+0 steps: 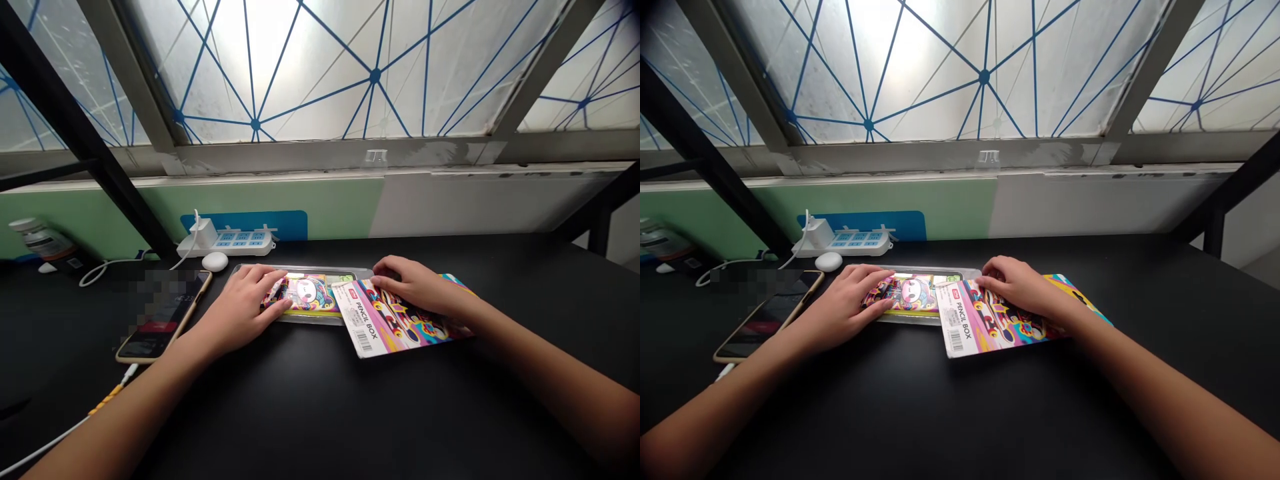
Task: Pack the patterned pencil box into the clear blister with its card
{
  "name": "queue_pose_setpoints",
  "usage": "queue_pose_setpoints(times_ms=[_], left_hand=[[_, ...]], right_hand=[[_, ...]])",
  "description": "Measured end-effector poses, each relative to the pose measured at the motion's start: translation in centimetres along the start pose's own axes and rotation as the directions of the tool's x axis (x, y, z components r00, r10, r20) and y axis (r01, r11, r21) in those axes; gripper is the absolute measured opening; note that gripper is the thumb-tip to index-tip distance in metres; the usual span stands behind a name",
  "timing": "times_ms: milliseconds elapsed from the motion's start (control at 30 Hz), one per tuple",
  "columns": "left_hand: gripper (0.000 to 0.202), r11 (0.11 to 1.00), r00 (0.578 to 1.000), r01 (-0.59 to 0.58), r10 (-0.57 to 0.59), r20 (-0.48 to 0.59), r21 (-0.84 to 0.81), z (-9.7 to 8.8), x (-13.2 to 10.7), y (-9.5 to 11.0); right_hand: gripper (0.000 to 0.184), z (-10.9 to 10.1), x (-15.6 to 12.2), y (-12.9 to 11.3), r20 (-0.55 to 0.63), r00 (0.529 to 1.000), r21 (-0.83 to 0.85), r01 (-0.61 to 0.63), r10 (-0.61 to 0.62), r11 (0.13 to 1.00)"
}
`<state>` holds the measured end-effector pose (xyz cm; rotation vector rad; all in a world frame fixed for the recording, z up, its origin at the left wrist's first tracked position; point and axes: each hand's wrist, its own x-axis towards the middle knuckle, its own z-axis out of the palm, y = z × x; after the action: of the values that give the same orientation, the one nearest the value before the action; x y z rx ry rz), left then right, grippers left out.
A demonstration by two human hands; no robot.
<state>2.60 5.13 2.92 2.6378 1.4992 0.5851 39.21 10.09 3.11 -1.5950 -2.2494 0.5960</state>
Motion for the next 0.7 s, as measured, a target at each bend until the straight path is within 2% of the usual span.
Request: queue_pose_setpoints(times_ms=[133,400,700], left_hand=[[0.046,0.999,0.999,-0.01,0.009,0.031,0.032,0.2,-0.2,-0.3],[0.048,1.0,0.997,-0.018,0.017,0.069,0.008,0.1,-0.3,-0.9],[0.051,1.0,0.997,-0.005,0.005,0.08,-0.004,0.1,-0.3,-1.0]], right_hand=[[0.041,0.1,-0.4,-0.7,0.122,0.992,0.061,-0.021,0.014,0.998],[0.044,-2.2,0.4,3.0,0.131,0.985,0.034,-0.12,0.115,0.992],[0.044,-3.0,0.2,2.7,0.099,0.986,0.058,-0.141,0.134,0.988]])
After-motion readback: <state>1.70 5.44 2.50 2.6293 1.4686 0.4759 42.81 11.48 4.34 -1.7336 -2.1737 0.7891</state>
